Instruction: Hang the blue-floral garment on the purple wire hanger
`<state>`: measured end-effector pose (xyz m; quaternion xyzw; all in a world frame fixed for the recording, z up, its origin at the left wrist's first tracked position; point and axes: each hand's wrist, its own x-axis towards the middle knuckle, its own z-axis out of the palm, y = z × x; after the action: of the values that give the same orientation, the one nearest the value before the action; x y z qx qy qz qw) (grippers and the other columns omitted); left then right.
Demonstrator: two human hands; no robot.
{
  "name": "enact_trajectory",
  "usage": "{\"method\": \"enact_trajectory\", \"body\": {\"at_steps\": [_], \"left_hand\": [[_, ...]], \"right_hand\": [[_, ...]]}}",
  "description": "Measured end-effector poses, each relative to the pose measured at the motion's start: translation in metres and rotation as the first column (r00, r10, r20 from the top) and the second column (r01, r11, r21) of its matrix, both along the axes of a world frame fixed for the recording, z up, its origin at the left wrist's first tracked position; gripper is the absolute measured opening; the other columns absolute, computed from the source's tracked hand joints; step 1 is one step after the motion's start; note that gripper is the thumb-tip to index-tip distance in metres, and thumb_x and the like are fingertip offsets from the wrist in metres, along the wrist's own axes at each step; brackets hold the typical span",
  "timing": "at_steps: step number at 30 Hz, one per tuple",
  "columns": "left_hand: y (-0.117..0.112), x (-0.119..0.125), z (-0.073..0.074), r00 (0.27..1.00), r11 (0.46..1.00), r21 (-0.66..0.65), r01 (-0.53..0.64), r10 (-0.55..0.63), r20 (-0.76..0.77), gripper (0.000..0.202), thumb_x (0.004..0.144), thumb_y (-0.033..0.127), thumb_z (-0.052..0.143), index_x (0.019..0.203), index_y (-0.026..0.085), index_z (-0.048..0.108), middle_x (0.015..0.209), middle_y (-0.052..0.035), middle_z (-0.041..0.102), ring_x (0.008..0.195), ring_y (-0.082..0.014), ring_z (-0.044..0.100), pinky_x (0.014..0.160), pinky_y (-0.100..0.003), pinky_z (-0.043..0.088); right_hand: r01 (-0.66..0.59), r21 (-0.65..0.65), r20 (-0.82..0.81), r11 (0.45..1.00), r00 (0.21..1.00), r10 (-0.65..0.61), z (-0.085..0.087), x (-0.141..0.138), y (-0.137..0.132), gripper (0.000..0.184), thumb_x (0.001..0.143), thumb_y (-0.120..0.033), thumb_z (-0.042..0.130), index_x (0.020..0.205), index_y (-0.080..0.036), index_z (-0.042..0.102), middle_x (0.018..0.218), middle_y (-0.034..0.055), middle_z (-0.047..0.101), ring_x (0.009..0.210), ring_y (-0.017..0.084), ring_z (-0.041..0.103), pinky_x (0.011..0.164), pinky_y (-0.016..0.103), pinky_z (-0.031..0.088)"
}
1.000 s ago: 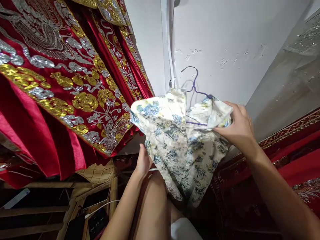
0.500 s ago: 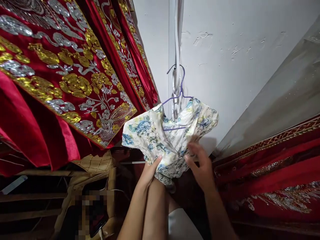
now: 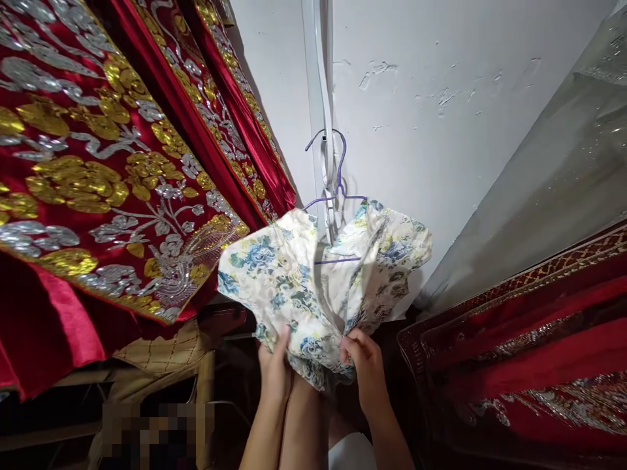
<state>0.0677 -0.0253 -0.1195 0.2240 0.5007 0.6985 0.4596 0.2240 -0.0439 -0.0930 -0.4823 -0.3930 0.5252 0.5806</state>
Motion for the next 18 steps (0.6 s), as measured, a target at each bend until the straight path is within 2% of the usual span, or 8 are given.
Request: {"method": "enact_trajectory", "body": {"at_steps": [3, 5, 6, 8, 10, 11, 14, 18], "left_hand": [[-0.004, 0.001, -0.002, 0.902, 0.905, 0.303, -0.298, 0.371, -0.222, 0.050, 0.077, 0.043, 0.082, 0.116, 0.022, 0.060, 0.136, -0.0106, 0.061, 0.122, -0.0252, 0.060, 0.108, -0.038, 0.046], [-0.011, 0.007, 0.000, 0.770, 0.833, 0.475, -0.284, 0.493, -0.406, 0.046, 0.078, 0.031, 0.081, 0.116, 0.024, 0.057, 0.138, -0.0093, 0.056, 0.129, -0.0252, 0.054, 0.109, -0.038, 0.044], [-0.014, 0.011, 0.002, 0.733, 0.853, 0.488, -0.184, 0.450, -0.510, 0.040, 0.080, 0.026, 0.079, 0.114, 0.025, 0.058, 0.132, -0.0085, 0.058, 0.126, -0.0250, 0.055, 0.106, -0.037, 0.045], [-0.019, 0.021, 0.004, 0.685, 0.924, 0.361, 0.125, 0.183, -0.705, 0.026, 0.085, 0.021, 0.072, 0.109, 0.025, 0.061, 0.111, -0.0064, 0.065, 0.109, -0.0238, 0.063, 0.095, -0.035, 0.050], [-0.018, 0.030, 0.005, 0.578, 0.902, 0.151, 0.406, -0.125, -0.806, 0.019, 0.087, 0.018, 0.064, 0.105, 0.023, 0.063, 0.097, -0.0049, 0.067, 0.092, -0.0220, 0.065, 0.084, -0.033, 0.051], [-0.016, 0.034, 0.006, 0.519, 0.875, 0.078, 0.478, -0.210, -0.828, 0.017, 0.087, 0.018, 0.061, 0.103, 0.023, 0.062, 0.094, -0.0048, 0.067, 0.088, -0.0218, 0.065, 0.081, -0.032, 0.050], [-0.007, 0.040, 0.006, 0.431, 0.845, 0.037, 0.534, -0.234, -0.871, 0.002, 0.089, 0.020, 0.057, 0.090, 0.022, 0.058, 0.085, -0.0042, 0.064, 0.083, -0.0214, 0.061, 0.076, -0.031, 0.047], [-0.003, 0.043, 0.007, 0.381, 0.839, 0.062, 0.541, -0.178, -0.907, 0.015, 0.093, 0.023, 0.054, 0.079, 0.022, 0.051, 0.075, -0.0027, 0.060, 0.075, -0.0197, 0.056, 0.070, -0.030, 0.042]], "right_hand": [[-0.019, -0.039, -0.042, 0.999, 0.999, 0.018, -0.002, 0.003, -0.005, 0.037, 0.078, -0.041, 0.063, 0.053, -0.022, 0.043, 0.053, -0.0025, 0.044, 0.054, 0.012, 0.039, 0.053, 0.026, 0.036], [-0.057, -0.060, -0.038, 0.997, 0.998, 0.055, -0.002, 0.005, -0.006, 0.034, 0.078, -0.041, 0.063, 0.055, -0.021, 0.050, 0.053, -0.0016, 0.047, 0.054, 0.013, 0.041, 0.053, 0.026, 0.036], [-0.077, -0.074, -0.034, 0.994, 0.997, 0.075, -0.001, 0.005, -0.006, 0.032, 0.078, -0.042, 0.063, 0.057, -0.020, 0.054, 0.053, -0.0012, 0.049, 0.053, 0.013, 0.041, 0.053, 0.026, 0.036], [-0.115, -0.087, -0.021, 0.990, 0.993, 0.114, 0.001, 0.006, -0.005, 0.030, 0.079, -0.042, 0.061, 0.059, -0.020, 0.059, 0.053, -0.0004, 0.052, 0.053, 0.013, 0.044, 0.054, 0.027, 0.037], [-0.138, -0.069, 0.011, 0.988, 0.990, 0.139, 0.004, 0.007, -0.005, 0.029, 0.080, -0.040, 0.059, 0.058, -0.020, 0.059, 0.053, 0.0001, 0.053, 0.053, 0.013, 0.045, 0.054, 0.027, 0.037], [-0.145, -0.056, 0.034, 0.988, 0.989, 0.147, 0.005, 0.008, -0.005, 0.029, 0.081, -0.038, 0.058, 0.057, -0.020, 0.057, 0.054, 0.0001, 0.054, 0.053, 0.013, 0.044, 0.054, 0.027, 0.036], [-0.177, -0.028, 0.092, 0.984, 0.980, 0.179, 0.007, 0.010, -0.009, 0.030, 0.084, -0.032, 0.053, 0.056, -0.020, 0.056, 0.053, -0.0004, 0.054, 0.051, 0.012, 0.042, 0.053, 0.026, 0.035], [-0.195, -0.042, 0.097, 0.980, 0.975, 0.199, 0.006, 0.014, -0.014, 0.034, 0.085, -0.033, 0.052, 0.054, -0.020, 0.053, 0.048, -0.0007, 0.055, 0.047, 0.010, 0.041, 0.051, 0.025, 0.035]]}}
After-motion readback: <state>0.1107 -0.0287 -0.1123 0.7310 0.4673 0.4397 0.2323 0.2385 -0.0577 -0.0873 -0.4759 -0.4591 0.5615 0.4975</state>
